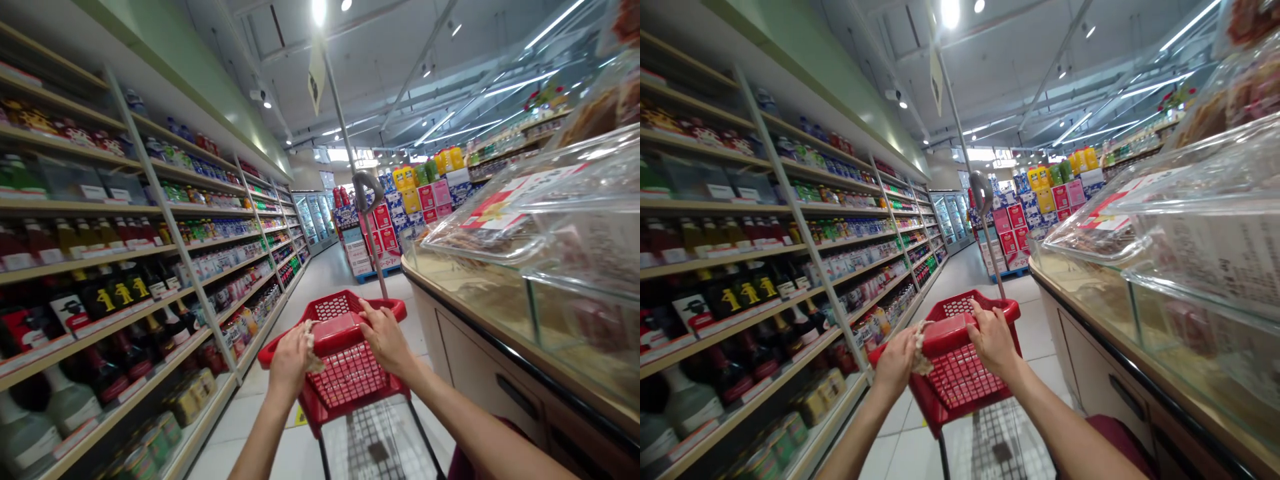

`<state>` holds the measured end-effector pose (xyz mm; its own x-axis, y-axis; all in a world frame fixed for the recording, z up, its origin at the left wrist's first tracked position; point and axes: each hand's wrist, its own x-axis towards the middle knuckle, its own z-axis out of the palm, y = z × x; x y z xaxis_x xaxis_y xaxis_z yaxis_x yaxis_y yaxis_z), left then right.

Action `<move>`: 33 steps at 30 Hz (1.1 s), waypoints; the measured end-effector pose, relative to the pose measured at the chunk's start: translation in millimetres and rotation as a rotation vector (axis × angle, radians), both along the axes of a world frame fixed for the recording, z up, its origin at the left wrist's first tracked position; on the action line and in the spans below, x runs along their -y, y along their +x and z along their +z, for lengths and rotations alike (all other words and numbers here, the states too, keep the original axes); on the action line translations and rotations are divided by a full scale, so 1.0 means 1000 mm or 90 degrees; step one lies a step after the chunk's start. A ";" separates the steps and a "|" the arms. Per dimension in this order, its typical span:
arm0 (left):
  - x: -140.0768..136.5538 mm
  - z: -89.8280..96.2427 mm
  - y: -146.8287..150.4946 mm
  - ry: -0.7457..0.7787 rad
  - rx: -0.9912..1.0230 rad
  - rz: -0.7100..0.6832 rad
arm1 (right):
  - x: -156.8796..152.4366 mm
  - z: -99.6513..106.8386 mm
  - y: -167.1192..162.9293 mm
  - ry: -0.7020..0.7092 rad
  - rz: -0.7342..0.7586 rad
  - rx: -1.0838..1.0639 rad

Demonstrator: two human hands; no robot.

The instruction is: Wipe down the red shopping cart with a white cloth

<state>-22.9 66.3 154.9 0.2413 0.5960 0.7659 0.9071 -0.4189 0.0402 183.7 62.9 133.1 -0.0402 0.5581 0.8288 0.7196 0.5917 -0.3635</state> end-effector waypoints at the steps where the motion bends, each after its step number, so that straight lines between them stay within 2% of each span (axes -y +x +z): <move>1: -0.001 0.000 -0.004 0.003 0.015 0.025 | 0.001 -0.001 -0.003 0.005 -0.002 -0.010; 3: -0.003 0.000 0.008 0.010 0.006 0.033 | 0.001 -0.003 -0.009 0.019 -0.001 -0.023; 6: -0.006 0.000 0.048 0.013 -0.069 -0.042 | -0.001 -0.006 -0.011 0.037 0.010 -0.012; 8: -0.006 0.001 0.060 0.010 -0.094 -0.084 | -0.003 -0.007 -0.007 0.039 0.009 -0.004; 11: -0.006 0.003 0.039 0.004 -0.071 -0.086 | -0.004 -0.005 -0.001 0.032 0.005 0.000; 14: -0.005 0.005 0.021 0.002 -0.019 -0.022 | -0.003 -0.004 -0.003 0.038 -0.008 -0.012; 16: -0.006 0.004 0.031 0.006 -0.026 -0.014 | -0.002 -0.005 -0.007 0.046 -0.010 -0.014; 20: -0.007 0.000 0.055 0.025 -0.093 -0.092 | -0.002 -0.008 -0.008 0.051 0.007 0.012; 23: -0.006 -0.001 0.033 0.034 -0.086 -0.085 | -0.002 -0.008 -0.004 0.034 0.014 0.016; 26: -0.006 -0.002 0.011 0.043 -0.036 -0.019 | -0.001 -0.007 -0.005 0.031 0.011 -0.001; 28: -0.005 -0.004 0.019 0.050 -0.038 -0.011 | 0.000 -0.007 -0.008 0.042 0.007 -0.013; 31: -0.003 -0.006 0.047 0.059 -0.090 -0.062 | 0.002 -0.009 -0.008 0.071 0.005 0.005; 33: 0.000 -0.005 0.049 0.056 -0.111 -0.092 | 0.002 -0.009 -0.004 0.081 0.003 0.023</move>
<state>26.4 66.5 150.1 0.4524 0.4781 0.7528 0.8273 -0.5403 -0.1540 179.4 61.0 123.6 -0.0741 0.4485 0.8907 0.7281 0.6347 -0.2590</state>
